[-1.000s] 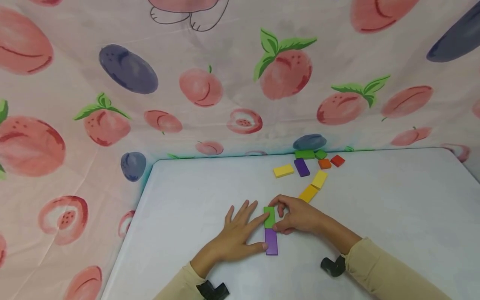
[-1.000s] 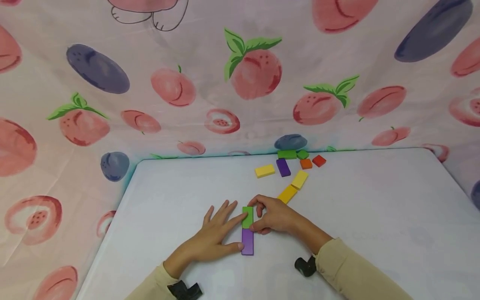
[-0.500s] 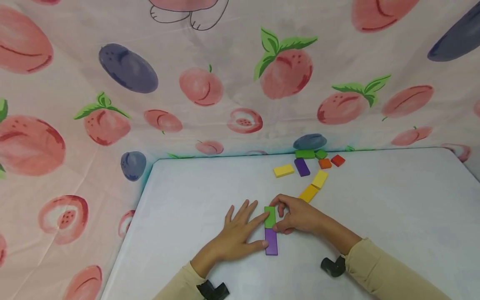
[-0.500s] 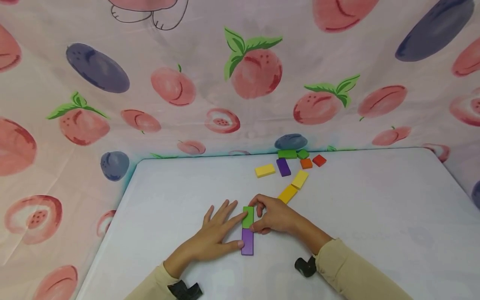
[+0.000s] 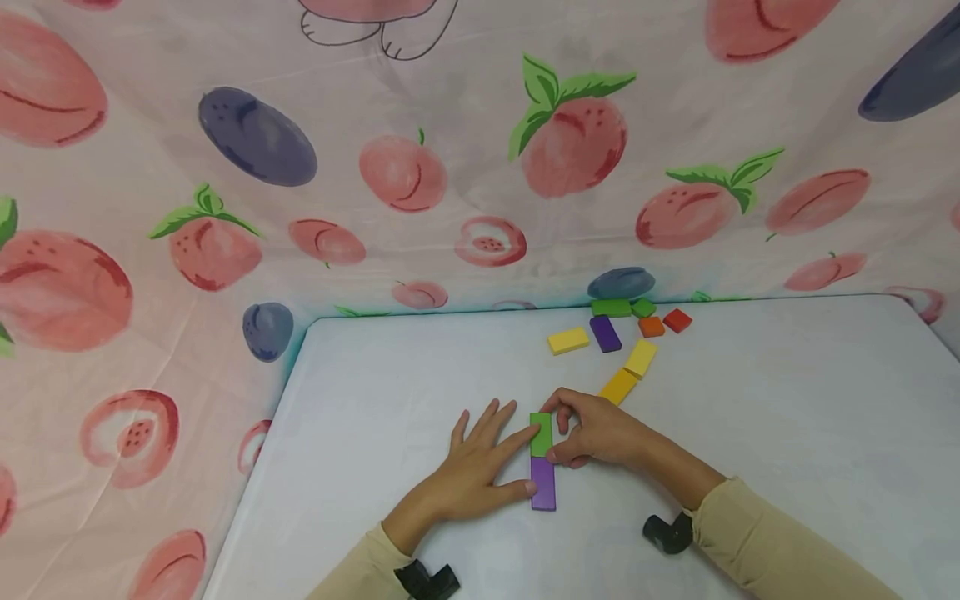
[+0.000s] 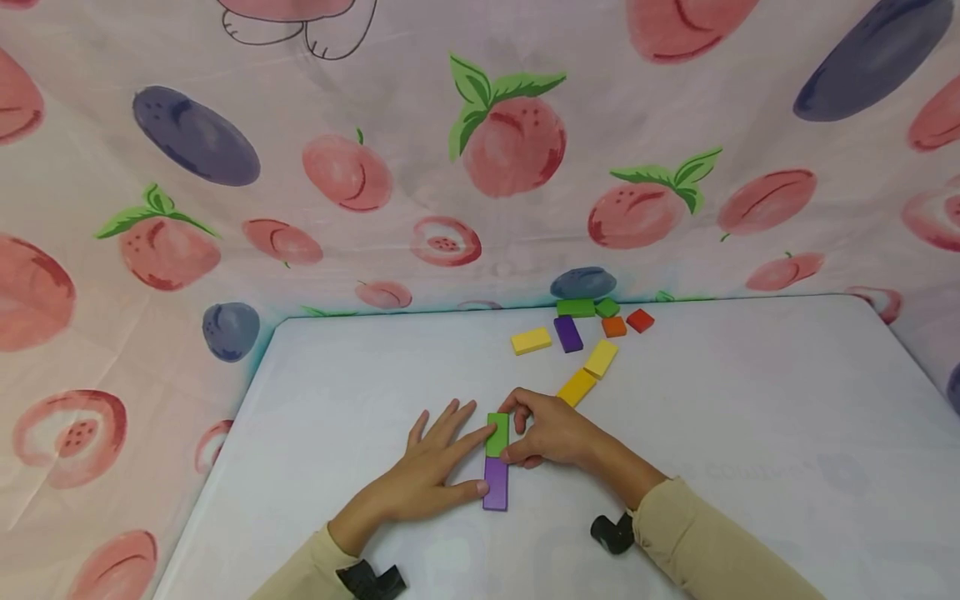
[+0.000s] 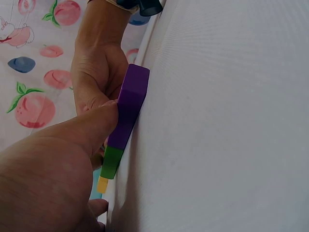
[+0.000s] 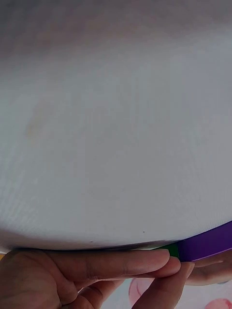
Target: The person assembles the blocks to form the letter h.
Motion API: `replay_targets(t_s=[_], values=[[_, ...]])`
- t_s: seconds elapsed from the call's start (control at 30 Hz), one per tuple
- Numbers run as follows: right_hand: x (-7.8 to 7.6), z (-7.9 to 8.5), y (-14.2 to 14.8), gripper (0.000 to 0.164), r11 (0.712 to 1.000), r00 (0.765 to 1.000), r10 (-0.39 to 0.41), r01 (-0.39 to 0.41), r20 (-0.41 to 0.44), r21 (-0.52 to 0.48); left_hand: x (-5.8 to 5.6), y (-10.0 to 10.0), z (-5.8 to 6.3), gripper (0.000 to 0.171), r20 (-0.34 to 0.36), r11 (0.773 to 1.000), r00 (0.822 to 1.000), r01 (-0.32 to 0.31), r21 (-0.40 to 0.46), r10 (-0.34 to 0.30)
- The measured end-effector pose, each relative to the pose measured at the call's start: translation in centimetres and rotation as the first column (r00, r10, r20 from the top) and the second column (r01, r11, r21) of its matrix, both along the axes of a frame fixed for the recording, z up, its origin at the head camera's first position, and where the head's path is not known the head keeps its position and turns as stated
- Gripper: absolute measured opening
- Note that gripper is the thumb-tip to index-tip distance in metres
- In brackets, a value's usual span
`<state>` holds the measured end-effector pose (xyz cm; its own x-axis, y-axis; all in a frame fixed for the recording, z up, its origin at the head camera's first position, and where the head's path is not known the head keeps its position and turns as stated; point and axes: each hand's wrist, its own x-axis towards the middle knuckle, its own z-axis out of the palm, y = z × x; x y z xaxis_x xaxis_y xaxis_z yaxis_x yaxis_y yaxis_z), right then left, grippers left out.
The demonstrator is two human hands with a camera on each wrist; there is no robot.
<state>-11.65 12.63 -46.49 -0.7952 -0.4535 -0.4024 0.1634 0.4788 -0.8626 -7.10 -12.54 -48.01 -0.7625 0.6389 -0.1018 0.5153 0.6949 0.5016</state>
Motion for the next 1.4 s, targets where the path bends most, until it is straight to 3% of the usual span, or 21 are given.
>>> replay_targets(t_s=[0.77,1.03,1.23,1.3,1.4], values=[[0.0,0.2,0.1,0.057,1.000,1.000,0.001,-0.001,0.002,-0.012,-0.1,0.0,0.3,0.075,0.007,1.000,1.000,0.002,0.016,-0.003],[-0.1,0.9,1.5,0.059,0.996,0.994,-0.003,0.012,0.108,-0.090,0.0,0.0,0.1,0.074,0.012,1.000,1.000,-0.003,-0.002,0.003],[-0.4,2.4,4.2,0.043,0.996,0.994,-0.092,0.092,-0.055,0.003,-0.1,0.1,0.1,0.074,0.012,1.000,1.000,-0.009,0.001,0.009],[-0.6,2.8,5.3,0.039,0.986,0.979,-0.150,0.158,-0.136,0.050,-0.1,0.1,0.1,0.074,0.008,1.000,1.000,-0.008,-0.001,0.008],[-1.1,3.3,6.9,0.042,0.951,0.935,-0.243,0.281,-0.257,0.125,-0.1,0.0,0.0,0.074,-0.001,1.000,1.000,-0.005,-0.005,0.005]])
